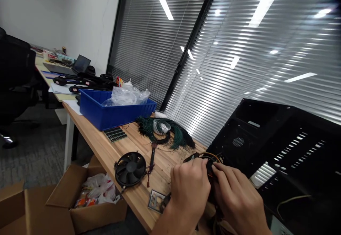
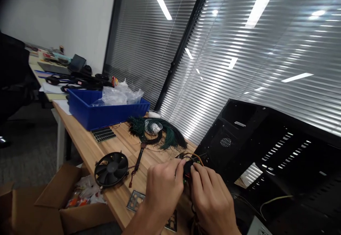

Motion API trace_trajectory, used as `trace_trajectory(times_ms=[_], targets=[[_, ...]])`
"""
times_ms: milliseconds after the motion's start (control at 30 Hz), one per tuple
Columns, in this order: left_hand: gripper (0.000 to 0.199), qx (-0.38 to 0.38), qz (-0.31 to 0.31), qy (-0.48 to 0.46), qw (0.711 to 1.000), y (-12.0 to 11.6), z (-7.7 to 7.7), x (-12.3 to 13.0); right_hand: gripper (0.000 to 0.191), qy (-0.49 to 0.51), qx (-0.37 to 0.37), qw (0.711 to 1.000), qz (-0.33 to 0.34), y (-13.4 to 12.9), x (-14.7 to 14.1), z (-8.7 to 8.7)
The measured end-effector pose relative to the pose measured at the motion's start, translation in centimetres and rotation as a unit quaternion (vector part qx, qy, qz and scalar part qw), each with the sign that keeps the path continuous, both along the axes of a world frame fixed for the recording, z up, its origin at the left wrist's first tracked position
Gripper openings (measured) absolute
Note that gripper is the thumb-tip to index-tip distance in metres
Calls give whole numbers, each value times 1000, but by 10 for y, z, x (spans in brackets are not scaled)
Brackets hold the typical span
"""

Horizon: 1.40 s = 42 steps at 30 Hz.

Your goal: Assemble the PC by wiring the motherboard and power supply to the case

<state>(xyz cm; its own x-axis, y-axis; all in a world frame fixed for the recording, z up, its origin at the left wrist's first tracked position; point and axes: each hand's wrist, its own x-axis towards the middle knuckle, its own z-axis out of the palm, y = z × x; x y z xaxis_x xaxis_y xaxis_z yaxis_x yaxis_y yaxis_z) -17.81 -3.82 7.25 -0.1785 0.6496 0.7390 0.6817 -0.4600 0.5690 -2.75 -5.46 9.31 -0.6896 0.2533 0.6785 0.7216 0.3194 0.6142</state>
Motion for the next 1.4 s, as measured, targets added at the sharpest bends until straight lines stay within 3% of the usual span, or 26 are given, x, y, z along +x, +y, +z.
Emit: trace_trajectory(times_ms=[200,467,833,1100,1400], targets=[[31,-7,-6,-15,1000,3,0,-1,24,-44,-2,998,34,4,1,2],[30,16,-5,-47,999,4,-1,0,20,11,-31,994,102,10,-2,-1],[28,2,-7,-34,999,1,0,4,19,48,-27,991,120,10,3,-5],[27,2,6,-36,999,-1,1,6,18,53,27,995,82,12,5,-20],[31,6,6,-6,1000,1,0,4,18,36,-107,985,131,14,11,11]])
